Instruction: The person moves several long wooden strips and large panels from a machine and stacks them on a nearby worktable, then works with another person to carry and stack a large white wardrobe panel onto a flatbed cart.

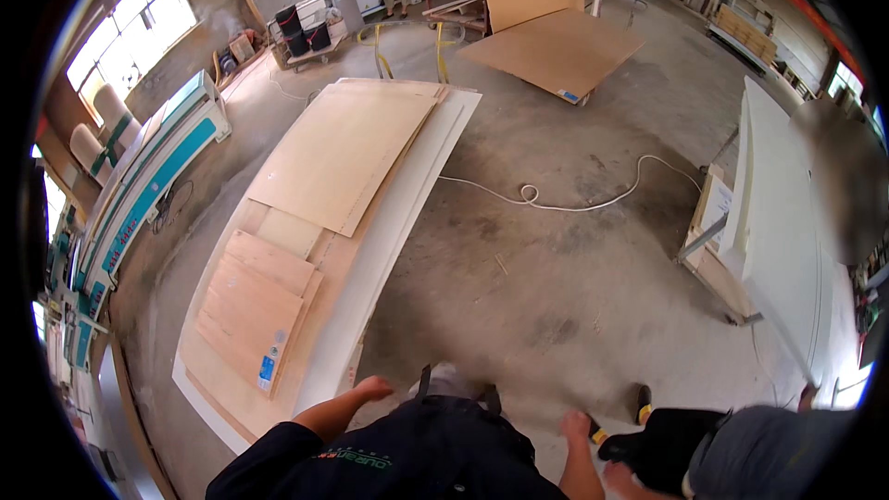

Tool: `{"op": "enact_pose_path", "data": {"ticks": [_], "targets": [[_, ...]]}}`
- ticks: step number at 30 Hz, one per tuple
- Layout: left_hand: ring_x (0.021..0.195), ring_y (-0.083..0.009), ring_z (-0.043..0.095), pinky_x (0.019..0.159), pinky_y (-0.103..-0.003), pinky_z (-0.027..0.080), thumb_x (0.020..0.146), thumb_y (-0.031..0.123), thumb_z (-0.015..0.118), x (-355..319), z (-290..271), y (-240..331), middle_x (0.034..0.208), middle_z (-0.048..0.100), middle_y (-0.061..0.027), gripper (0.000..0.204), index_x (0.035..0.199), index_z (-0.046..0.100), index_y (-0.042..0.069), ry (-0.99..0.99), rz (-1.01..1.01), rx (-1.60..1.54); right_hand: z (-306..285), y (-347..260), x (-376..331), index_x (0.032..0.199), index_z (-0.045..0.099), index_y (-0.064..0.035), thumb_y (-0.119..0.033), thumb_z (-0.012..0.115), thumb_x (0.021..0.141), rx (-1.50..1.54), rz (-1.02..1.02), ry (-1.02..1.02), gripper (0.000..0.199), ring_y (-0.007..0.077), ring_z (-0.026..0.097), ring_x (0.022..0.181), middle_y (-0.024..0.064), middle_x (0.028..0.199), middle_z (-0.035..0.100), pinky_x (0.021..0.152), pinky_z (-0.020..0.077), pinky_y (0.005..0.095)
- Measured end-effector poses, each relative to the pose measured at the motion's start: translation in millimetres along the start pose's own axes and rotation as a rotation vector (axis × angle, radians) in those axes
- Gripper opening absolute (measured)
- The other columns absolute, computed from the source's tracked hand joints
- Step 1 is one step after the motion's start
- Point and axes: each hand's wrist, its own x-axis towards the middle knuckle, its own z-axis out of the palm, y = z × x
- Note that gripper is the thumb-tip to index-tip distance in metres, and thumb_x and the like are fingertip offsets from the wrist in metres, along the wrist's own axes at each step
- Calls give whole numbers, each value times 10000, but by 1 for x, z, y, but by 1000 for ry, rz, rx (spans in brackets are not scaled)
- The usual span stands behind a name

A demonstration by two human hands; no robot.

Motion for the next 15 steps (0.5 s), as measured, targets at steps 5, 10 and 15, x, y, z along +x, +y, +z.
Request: {"op": "enact_pose_path", "data": {"ticks": [5,10,15], "targets": [[806,-290,628,726,-408,490,816,335,532,64,14,-8,829,649,-136,309,892,665,67,65,-165,-361,51,-258,115,910,591,-64,-142,503,846,-387,-259,48,134,101,514,546,27,703,569,446,398,221],[504,-263,580,467,-379,484,848,244,562,127,-99,7,777,604,-180,565,1288,254,70,811,-521,-1133,51,-325,193,893,565,-81,-187,550,872,-211,-104,25,109,81,520,579,6,734,552,440,373,175],[530,-265,615,493,-364,492,769,85,449,67,-428,123,690,635,-165,394,1137,478,-52,835,-782,-755,-10,-339,219,785,579,-70,-158,562,825,-879,-36,-482,99,122,539,519,25,666,574,440,428,248]]}}
